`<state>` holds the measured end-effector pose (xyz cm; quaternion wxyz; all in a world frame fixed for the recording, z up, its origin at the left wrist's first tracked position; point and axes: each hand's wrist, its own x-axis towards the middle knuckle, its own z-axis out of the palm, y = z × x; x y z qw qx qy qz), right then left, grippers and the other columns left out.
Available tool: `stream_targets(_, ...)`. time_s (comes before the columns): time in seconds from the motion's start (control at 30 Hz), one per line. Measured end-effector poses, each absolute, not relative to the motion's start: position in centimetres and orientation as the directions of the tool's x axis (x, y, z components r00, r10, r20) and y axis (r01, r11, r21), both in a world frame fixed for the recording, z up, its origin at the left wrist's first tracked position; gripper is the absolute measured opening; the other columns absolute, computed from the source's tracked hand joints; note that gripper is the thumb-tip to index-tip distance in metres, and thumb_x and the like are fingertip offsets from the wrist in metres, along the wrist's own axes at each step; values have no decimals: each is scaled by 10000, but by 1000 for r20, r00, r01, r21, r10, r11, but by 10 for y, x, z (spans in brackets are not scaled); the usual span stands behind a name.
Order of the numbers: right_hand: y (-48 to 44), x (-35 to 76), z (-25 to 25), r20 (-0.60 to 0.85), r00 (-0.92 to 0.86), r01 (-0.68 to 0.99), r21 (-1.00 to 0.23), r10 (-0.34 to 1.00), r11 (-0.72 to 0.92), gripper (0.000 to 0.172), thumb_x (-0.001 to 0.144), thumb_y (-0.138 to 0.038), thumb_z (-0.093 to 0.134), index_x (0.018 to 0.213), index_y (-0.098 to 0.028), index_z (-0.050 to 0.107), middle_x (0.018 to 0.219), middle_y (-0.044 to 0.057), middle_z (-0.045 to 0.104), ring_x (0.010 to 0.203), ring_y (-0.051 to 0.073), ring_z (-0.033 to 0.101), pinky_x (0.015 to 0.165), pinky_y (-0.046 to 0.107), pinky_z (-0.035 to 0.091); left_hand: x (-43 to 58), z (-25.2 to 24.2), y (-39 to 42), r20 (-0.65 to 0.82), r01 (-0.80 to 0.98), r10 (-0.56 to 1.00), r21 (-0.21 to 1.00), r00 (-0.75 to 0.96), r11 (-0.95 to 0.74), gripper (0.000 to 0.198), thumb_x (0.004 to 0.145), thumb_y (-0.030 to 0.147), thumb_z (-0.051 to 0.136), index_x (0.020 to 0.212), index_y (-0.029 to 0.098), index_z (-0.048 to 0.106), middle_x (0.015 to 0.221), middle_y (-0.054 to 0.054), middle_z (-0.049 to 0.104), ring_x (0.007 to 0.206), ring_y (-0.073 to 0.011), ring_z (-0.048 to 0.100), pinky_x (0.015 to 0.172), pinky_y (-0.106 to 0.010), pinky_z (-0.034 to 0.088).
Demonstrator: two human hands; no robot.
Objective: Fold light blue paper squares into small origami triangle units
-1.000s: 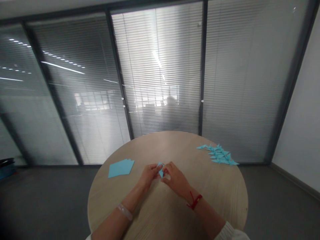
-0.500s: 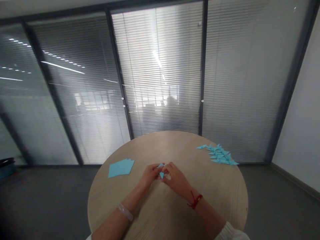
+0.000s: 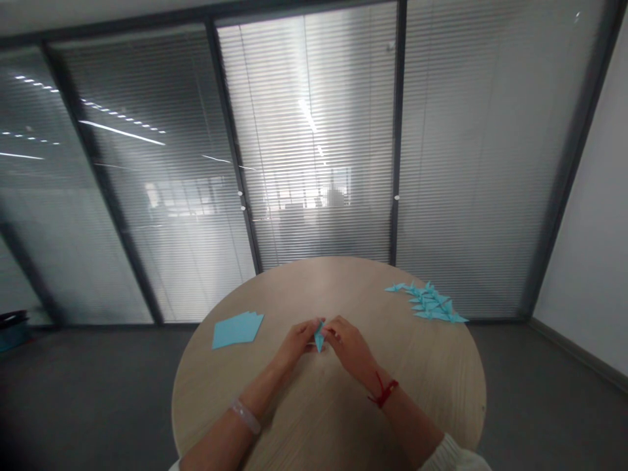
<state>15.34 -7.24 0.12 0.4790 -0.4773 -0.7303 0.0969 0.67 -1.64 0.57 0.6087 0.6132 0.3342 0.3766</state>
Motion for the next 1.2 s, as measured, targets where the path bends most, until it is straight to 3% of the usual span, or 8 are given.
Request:
stream_targets(0.23,-66,159,-5,609,102,615,-660,787,431,273,929,-365,379,826,-181,551,797,34,580,725,157,535,650,247,408,9,9,-22,47,-34,744,999,667,-33,495,610,534,710,889,126,681,878,-94,681,768,-201,642,684,-314,509)
stream_targets(0.53,-63,160,-8,556,212,622,-711,804,328,304,937,-395,264,845,-198,476,669,4,548,581,155,524,551,246,385,9,0,-17,11,9,732,1000,681,-23,464,567,489,743,843,123,674,744,-56,692,690,-190,649,681,-295,486)
stream_targets(0.8,-63,159,-8,569,222,660,-685,792,307,301,931,-374,259,849,-196,488,673,13,560,589,162,525,543,243,381,10,2,-22,-8,17,704,1000,710,-5,496,552,447,771,878,112,605,767,-92,694,698,-201,657,638,-288,487)
stream_targets(0.97,-65,158,-8,578,195,670,-669,793,322,290,928,-372,278,858,-192,493,713,26,574,619,169,541,574,253,391,11,3,-22,16,42,737,997,675,-60,493,623,576,666,814,126,610,750,-63,680,641,-168,623,588,-258,458)
stream_targets(1.2,-70,154,1,448,114,416,-832,887,367,276,881,-416,446,1021,-182,486,778,22,643,660,152,610,603,232,447,9,1,-13,166,26,820,976,547,-215,491,665,609,602,643,118,609,559,4,564,511,-96,474,515,-203,352)
